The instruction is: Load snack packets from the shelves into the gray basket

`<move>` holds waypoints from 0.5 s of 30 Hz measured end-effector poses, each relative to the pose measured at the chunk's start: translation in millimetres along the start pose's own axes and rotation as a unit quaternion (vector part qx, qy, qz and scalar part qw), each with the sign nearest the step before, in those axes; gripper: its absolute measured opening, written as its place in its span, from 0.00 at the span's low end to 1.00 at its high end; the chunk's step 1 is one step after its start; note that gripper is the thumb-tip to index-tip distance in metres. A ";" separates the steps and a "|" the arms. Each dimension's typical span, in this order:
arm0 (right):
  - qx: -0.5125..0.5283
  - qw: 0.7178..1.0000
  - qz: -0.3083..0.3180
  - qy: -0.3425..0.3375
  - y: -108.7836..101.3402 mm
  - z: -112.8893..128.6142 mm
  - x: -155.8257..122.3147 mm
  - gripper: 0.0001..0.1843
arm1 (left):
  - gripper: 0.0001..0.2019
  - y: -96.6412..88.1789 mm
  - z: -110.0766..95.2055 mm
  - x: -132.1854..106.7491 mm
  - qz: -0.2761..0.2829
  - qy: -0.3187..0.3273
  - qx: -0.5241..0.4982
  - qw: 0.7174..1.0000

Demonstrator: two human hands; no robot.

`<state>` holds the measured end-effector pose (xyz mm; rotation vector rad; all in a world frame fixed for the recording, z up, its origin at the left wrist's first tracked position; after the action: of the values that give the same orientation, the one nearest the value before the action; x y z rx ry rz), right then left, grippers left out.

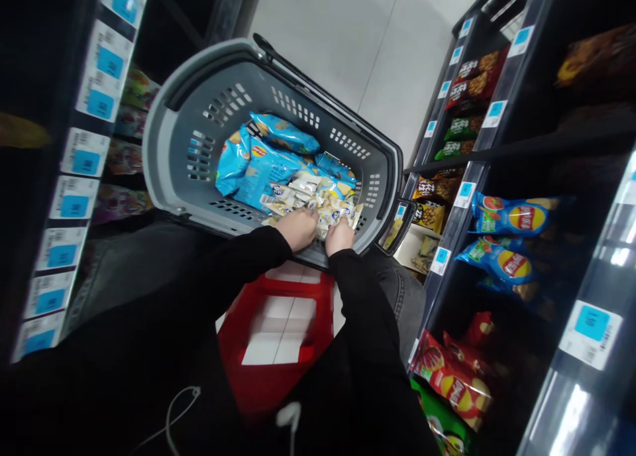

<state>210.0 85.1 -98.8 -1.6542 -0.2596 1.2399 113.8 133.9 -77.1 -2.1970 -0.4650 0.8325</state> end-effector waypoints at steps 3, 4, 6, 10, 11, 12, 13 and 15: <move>0.030 0.999 -0.001 0.020 14.9 1.9 -3.9 0.16 | 0.16 -2.4 0.3 1.0 0.006 -0.005 -0.006 1.000; 0.040 0.999 0.006 0.010 20.8 5.4 -5.2 0.16 | 0.16 -4.2 0.8 1.2 0.007 -0.013 -0.006 1.000; 0.052 0.998 0.029 -0.012 32.2 15.1 -6.3 0.16 | 0.16 -7.1 1.4 1.2 0.014 -0.028 0.000 1.000; 0.043 0.996 0.066 -0.028 31.8 35.6 -6.3 0.16 | 0.17 -4.8 -0.3 0.4 0.040 -0.033 0.023 0.998; 0.030 0.996 0.076 -0.029 23.4 38.3 -8.8 0.16 | 0.17 -3.0 -1.1 -0.1 0.043 -0.029 0.028 0.998; 0.013 0.996 0.087 -0.030 11.2 38.3 -13.1 0.15 | 0.17 -1.0 -1.8 -0.5 0.046 -0.025 0.034 0.998; -0.003 0.996 0.089 -0.030 -5.2 34.2 -19.4 0.14 | 0.17 0.7 -2.3 -1.0 0.046 -0.020 0.039 0.998; -0.001 0.998 0.059 -0.028 -47.6 11.1 -36.4 0.11 | 0.17 2.8 -2.7 -2.0 0.044 -0.012 0.050 0.998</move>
<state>202.3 89.6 -38.5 -1.6574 -0.1991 1.3772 114.5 129.5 -76.9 -2.1307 -0.3325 0.9106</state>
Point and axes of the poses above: each hand's wrist, its own x-axis towards the middle knuckle, its own y-axis out of the palm, z = x × y, the point moved 5 cm from there along x, towards the middle knuckle, and after that the axes turned 6 degrees about -x, right-handed, at the moved point
